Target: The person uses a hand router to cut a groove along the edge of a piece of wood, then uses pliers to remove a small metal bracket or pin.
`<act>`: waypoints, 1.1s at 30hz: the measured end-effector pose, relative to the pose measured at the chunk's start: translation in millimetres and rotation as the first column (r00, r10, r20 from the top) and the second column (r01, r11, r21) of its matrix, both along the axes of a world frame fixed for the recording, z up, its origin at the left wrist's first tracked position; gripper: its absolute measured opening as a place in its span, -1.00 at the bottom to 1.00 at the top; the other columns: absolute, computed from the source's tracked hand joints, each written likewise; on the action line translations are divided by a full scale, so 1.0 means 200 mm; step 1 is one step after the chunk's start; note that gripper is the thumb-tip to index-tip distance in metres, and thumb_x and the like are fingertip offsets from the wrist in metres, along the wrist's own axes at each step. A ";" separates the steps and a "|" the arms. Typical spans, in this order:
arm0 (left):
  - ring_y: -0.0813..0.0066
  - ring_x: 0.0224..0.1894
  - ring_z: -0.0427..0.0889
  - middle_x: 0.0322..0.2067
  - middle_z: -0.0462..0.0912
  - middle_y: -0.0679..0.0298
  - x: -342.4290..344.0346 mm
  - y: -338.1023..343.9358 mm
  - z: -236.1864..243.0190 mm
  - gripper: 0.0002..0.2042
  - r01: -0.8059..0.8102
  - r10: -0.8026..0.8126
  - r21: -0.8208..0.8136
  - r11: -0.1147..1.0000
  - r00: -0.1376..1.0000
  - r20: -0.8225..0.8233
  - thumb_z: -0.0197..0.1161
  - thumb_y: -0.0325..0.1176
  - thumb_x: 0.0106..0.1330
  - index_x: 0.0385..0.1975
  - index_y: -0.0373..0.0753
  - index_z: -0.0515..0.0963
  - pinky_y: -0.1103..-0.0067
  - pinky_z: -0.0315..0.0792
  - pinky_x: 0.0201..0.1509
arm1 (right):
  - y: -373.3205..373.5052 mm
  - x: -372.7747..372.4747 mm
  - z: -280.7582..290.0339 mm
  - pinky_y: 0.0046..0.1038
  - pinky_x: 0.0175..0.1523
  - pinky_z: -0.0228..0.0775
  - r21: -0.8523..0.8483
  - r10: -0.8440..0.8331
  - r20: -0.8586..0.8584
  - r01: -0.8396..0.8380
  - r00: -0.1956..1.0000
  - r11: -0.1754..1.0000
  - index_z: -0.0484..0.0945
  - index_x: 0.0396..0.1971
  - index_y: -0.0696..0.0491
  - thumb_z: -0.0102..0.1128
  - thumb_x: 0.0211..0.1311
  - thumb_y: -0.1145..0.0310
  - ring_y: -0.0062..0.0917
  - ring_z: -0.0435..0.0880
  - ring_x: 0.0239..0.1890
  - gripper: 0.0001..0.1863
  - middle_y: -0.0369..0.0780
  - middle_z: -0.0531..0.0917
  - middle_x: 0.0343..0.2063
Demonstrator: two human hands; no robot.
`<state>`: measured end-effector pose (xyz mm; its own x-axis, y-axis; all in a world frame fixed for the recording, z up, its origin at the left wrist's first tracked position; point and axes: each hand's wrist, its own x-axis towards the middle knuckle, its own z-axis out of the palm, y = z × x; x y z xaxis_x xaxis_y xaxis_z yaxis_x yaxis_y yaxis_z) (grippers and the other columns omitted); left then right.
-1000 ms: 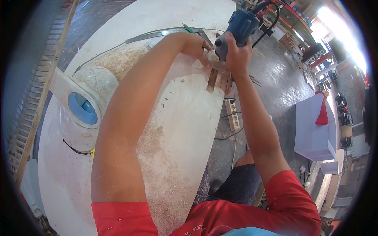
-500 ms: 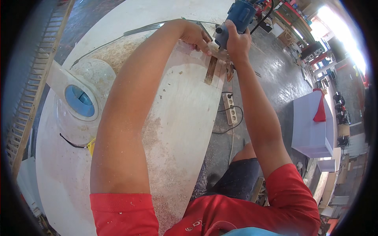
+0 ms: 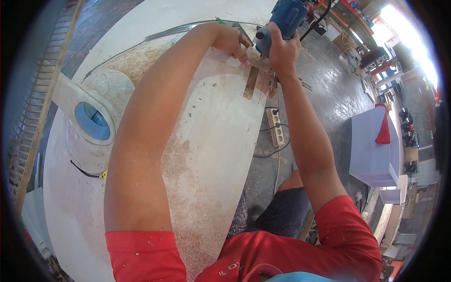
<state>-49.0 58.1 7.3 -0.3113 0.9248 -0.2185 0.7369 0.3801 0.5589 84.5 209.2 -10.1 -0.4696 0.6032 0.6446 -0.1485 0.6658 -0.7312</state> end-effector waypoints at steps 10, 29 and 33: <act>0.37 -0.15 0.65 -0.17 0.70 0.25 0.03 0.00 0.02 0.02 -0.023 0.022 -0.026 0.999 0.998 -0.055 0.67 0.10 -0.02 0.48 -0.18 0.41 0.46 0.48 0.00 | -0.01 0.01 -0.03 -0.22 0.08 0.55 0.005 0.017 -0.042 -0.017 0.999 1.000 0.61 -0.02 0.20 0.46 0.11 -0.04 -0.13 0.77 -0.11 -0.36 -0.01 0.77 -0.17; 0.46 -0.25 0.58 -0.36 0.56 0.40 0.08 -0.03 0.03 -0.19 -0.033 0.038 0.042 0.999 0.990 -0.135 0.69 0.03 0.01 0.25 -0.27 0.57 0.49 0.44 -0.10 | -0.06 0.05 -0.02 -0.27 0.02 0.58 -0.014 0.040 -0.082 -0.041 0.996 0.999 0.63 -0.05 0.18 0.52 0.13 0.03 -0.26 0.78 -0.15 -0.43 -0.06 0.78 -0.21; 0.42 -0.24 0.59 -0.34 0.58 0.38 0.09 -0.04 0.04 -0.32 -0.030 0.036 0.036 0.999 0.987 -0.159 0.69 0.03 0.02 0.03 -0.30 0.61 0.45 0.45 -0.10 | -0.08 0.06 -0.01 -0.23 -0.01 0.62 -0.020 0.038 -0.088 -0.040 0.995 0.999 0.61 -0.05 0.18 0.52 0.10 0.05 -0.22 0.81 -0.17 -0.42 -0.04 0.78 -0.23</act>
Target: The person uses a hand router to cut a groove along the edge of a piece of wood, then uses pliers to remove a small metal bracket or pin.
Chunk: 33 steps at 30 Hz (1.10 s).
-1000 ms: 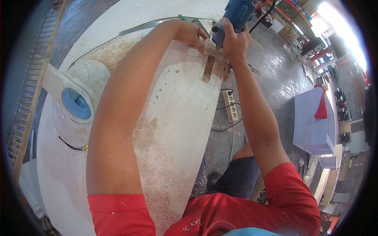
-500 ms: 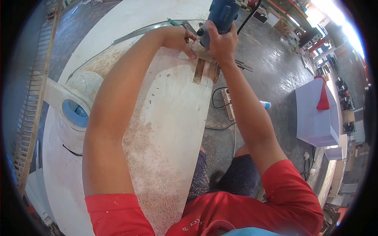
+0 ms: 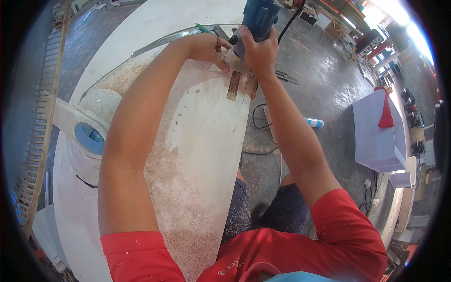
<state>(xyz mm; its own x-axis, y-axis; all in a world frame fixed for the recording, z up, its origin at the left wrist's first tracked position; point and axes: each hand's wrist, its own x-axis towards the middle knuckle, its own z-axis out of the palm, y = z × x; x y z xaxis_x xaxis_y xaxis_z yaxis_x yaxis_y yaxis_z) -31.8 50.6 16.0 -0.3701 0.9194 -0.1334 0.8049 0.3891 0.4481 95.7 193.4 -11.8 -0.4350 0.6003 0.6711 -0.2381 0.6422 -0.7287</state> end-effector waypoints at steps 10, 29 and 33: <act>0.37 -0.10 0.65 -0.21 0.65 0.31 -0.03 0.03 -0.01 0.03 -0.006 0.006 -0.068 0.998 1.000 0.000 0.72 0.15 -0.11 0.45 -0.10 0.46 0.46 0.50 0.01 | 0.02 -0.01 -0.02 -0.16 -0.04 0.62 -0.014 -0.011 -0.022 0.011 1.000 1.000 0.60 -0.08 0.16 0.50 0.07 -0.01 -0.09 0.81 -0.19 -0.41 0.01 0.79 -0.25; 0.78 -0.35 0.55 -0.39 0.65 0.51 -0.17 0.11 0.05 -0.33 -0.066 0.179 -0.202 0.977 0.767 0.616 0.53 0.01 0.29 0.36 -0.12 0.54 0.69 0.23 -0.28 | 0.24 -0.18 0.14 -0.22 0.13 0.56 -0.219 0.008 0.403 0.088 0.915 0.972 0.70 -0.08 0.22 0.37 0.06 -0.23 -0.10 0.77 -0.02 -0.25 0.06 0.77 -0.12; 0.79 -0.38 0.54 -0.38 0.65 0.54 -0.16 0.07 0.02 -0.37 -0.066 0.152 -0.152 0.986 0.725 0.671 0.53 -0.07 0.30 0.35 -0.12 0.55 0.71 0.19 -0.31 | 0.19 -0.15 0.13 -0.28 0.06 0.57 -0.181 -0.013 0.394 0.092 0.919 0.979 0.67 -0.02 0.28 0.34 0.07 -0.30 -0.21 0.79 -0.09 -0.15 0.04 0.77 -0.17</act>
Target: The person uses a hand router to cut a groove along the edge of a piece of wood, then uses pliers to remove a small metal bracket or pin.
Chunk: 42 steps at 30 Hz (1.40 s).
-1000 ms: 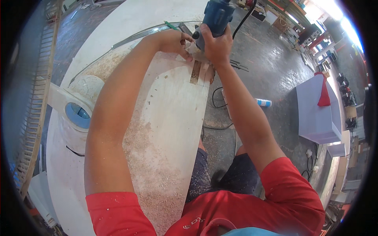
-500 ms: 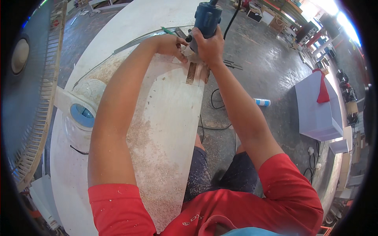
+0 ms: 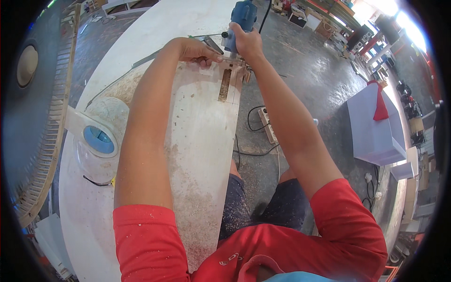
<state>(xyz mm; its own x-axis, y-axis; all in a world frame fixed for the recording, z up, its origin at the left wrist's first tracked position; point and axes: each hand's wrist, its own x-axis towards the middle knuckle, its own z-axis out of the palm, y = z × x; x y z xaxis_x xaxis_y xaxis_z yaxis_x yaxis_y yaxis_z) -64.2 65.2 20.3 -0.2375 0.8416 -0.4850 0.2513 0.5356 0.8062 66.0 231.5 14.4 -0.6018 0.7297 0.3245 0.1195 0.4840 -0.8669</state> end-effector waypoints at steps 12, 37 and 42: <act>0.65 -0.30 0.50 -0.36 0.58 0.43 0.06 -0.06 -0.07 -0.11 0.026 0.008 0.147 0.989 0.973 -0.231 0.65 0.00 0.09 0.44 -0.20 0.46 0.62 0.40 -0.11 | -0.08 0.06 -0.06 -0.27 0.09 0.58 0.018 0.012 -0.149 -0.009 0.989 1.000 0.66 0.00 0.23 0.42 0.10 -0.17 -0.26 0.79 -0.07 -0.27 0.00 0.77 -0.13; 0.56 -0.35 0.52 -0.45 0.48 0.50 0.13 -0.06 -0.06 -0.38 0.144 -0.066 0.068 0.987 0.760 -0.647 0.77 -0.07 -0.13 -0.22 -0.21 0.49 0.51 0.37 -0.24 | -0.19 0.16 -0.20 -0.15 -0.06 0.63 0.250 0.103 -0.397 -0.001 0.912 0.968 0.55 -0.08 0.23 0.53 0.05 0.01 -0.03 0.80 -0.23 -0.36 0.06 0.76 -0.29; 0.57 -0.38 0.50 -0.47 0.45 0.49 0.12 -0.07 -0.07 -0.38 0.143 -0.045 0.118 0.983 0.800 -0.599 0.78 -0.09 -0.15 -0.25 -0.21 0.48 0.52 0.34 -0.26 | -0.21 0.17 -0.20 -0.17 -0.11 0.64 0.275 0.133 -0.427 -0.012 0.895 0.961 0.53 -0.04 0.24 0.54 0.06 0.01 -0.03 0.81 -0.25 -0.33 0.06 0.77 -0.32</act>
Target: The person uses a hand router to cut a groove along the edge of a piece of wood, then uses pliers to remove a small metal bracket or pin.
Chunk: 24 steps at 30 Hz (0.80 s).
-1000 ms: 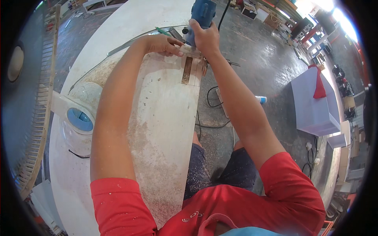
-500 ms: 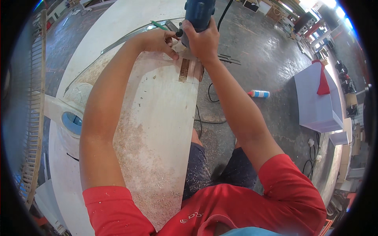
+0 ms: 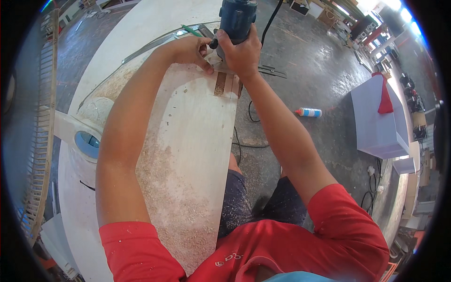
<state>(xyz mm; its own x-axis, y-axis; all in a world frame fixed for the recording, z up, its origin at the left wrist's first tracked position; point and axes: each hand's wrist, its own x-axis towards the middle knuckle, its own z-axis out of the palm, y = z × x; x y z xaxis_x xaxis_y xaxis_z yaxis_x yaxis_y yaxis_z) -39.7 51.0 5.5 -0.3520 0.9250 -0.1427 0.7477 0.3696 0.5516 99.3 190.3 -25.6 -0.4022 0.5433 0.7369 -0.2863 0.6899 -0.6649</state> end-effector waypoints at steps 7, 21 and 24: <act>0.58 -0.36 0.48 -0.47 0.44 0.50 0.03 -0.01 0.02 -0.36 -0.002 0.002 -0.012 1.000 1.000 -0.002 0.78 -0.08 -0.14 -0.11 -0.19 0.55 0.53 0.33 -0.24 | 0.02 0.00 0.01 -0.15 -0.08 0.63 -0.008 0.011 0.038 -0.011 0.999 1.000 0.54 -0.04 0.23 0.53 0.06 0.01 -0.01 0.81 -0.24 -0.35 0.04 0.76 -0.30; 0.55 -0.31 0.51 -0.42 0.45 0.48 0.02 -0.01 0.00 -0.18 -0.011 0.011 -0.030 0.999 1.000 0.005 0.77 -0.07 -0.16 0.14 -0.26 0.53 0.51 0.38 -0.21 | 0.00 0.01 0.00 -0.13 -0.10 0.62 -0.026 0.001 0.049 0.000 0.999 1.000 0.55 -0.09 0.20 0.52 0.05 0.03 -0.02 0.80 -0.26 -0.40 0.04 0.76 -0.32; 0.55 -0.31 0.50 -0.42 0.44 0.48 0.03 -0.01 0.01 -0.18 -0.010 0.009 -0.037 0.999 1.000 -0.024 0.77 -0.07 -0.16 0.13 -0.26 0.54 0.52 0.37 -0.21 | 0.00 0.01 0.01 -0.13 -0.11 0.62 -0.002 0.016 0.007 -0.016 1.000 1.000 0.55 -0.10 0.21 0.53 0.04 0.04 -0.03 0.79 -0.27 -0.39 0.03 0.76 -0.32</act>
